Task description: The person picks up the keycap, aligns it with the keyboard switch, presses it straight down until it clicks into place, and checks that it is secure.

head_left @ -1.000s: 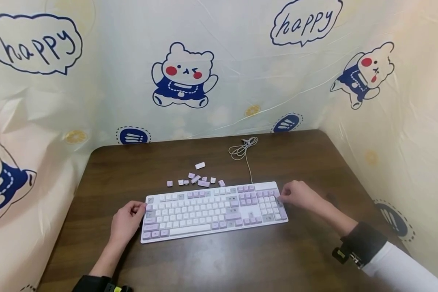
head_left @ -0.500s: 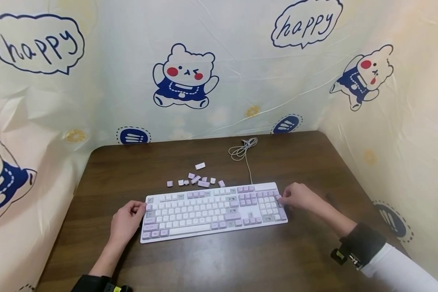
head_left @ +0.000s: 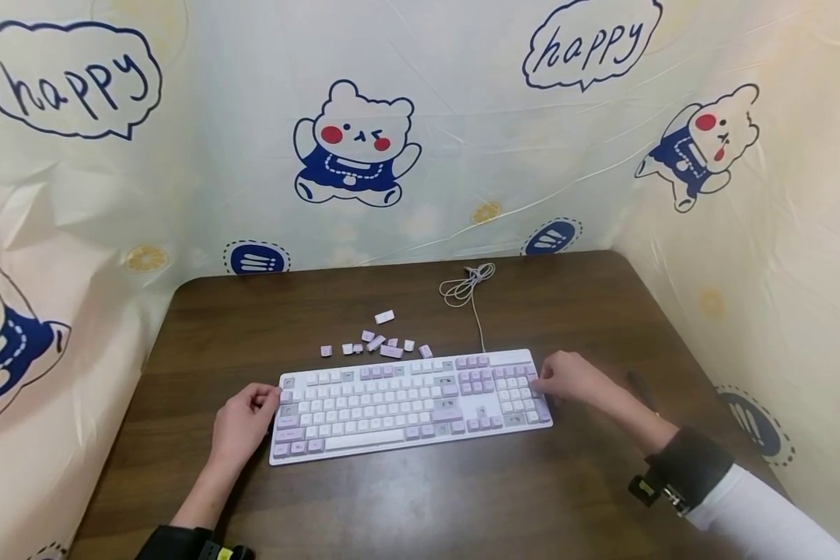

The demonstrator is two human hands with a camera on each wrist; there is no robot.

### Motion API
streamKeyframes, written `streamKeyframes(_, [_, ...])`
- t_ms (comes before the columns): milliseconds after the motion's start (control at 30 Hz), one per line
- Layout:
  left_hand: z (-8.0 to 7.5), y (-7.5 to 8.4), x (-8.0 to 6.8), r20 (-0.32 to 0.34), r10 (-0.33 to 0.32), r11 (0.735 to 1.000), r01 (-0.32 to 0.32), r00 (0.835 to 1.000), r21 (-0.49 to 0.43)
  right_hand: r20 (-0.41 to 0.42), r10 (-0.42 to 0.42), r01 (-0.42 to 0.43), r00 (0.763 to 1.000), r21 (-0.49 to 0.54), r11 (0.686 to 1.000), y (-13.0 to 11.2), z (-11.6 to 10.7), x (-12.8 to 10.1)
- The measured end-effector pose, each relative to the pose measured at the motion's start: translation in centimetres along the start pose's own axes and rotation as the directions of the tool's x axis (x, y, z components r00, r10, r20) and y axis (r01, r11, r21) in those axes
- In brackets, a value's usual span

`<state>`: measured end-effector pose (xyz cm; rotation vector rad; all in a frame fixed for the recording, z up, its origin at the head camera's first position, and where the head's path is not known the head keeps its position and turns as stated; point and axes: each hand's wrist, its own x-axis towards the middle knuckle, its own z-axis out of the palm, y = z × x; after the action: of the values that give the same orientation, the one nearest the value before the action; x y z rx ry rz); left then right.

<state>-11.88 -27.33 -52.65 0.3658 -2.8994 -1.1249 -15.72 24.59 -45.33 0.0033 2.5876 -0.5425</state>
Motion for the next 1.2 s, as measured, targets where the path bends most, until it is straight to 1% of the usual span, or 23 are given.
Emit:
streamKeyframes(233, [0.0,0.0,0.0,0.000,-0.005,1.000,0.005,1.000,0.004,0.023,0.034,-0.033,0.999,-0.033,0.999,-0.6,-0.2,0.1])
streamKeyframes(433, [0.1,0.0,0.0,0.001,-0.006,1.000,0.006,1.000,0.004,0.048,0.020,-0.018,0.999,-0.034,0.999,-0.7,-0.5,0.1])
streamKeyframes(700, [0.0,0.0,0.0,0.010,-0.010,1.000,0.010,1.000,0.000,0.054,0.013,-0.011,0.998,-0.043,0.999,-1.0,-0.5,0.2])
streamKeyframes(767, [0.0,0.1,0.0,0.012,-0.016,1.000,0.016,1.000,0.001,0.061,0.000,0.003,0.998,-0.050,0.999,-1.0,-0.6,0.4])
streamKeyframes(867, [0.0,0.1,0.0,0.017,-0.019,1.000,0.019,1.000,0.000,0.083,-0.018,0.020,0.996,-0.030,0.999,-0.6,-0.8,1.0])
streamKeyframes(967, [-0.1,0.1,0.0,0.019,-0.020,1.000,0.020,1.000,0.000,0.130,-0.035,0.032,0.991,0.028,0.999,0.1,-1.3,1.9])
streamKeyframes(1100, [-0.1,0.1,-0.1,0.016,-0.018,1.000,0.018,1.000,0.000,0.212,-0.063,0.040,0.975,0.110,0.993,1.2,-1.7,2.9])
streamKeyframes(1200, [-0.1,0.1,-0.1,0.016,-0.017,1.000,0.017,1.000,-0.001,0.258,-0.073,0.038,0.963,0.139,0.990,1.8,-1.9,3.4])
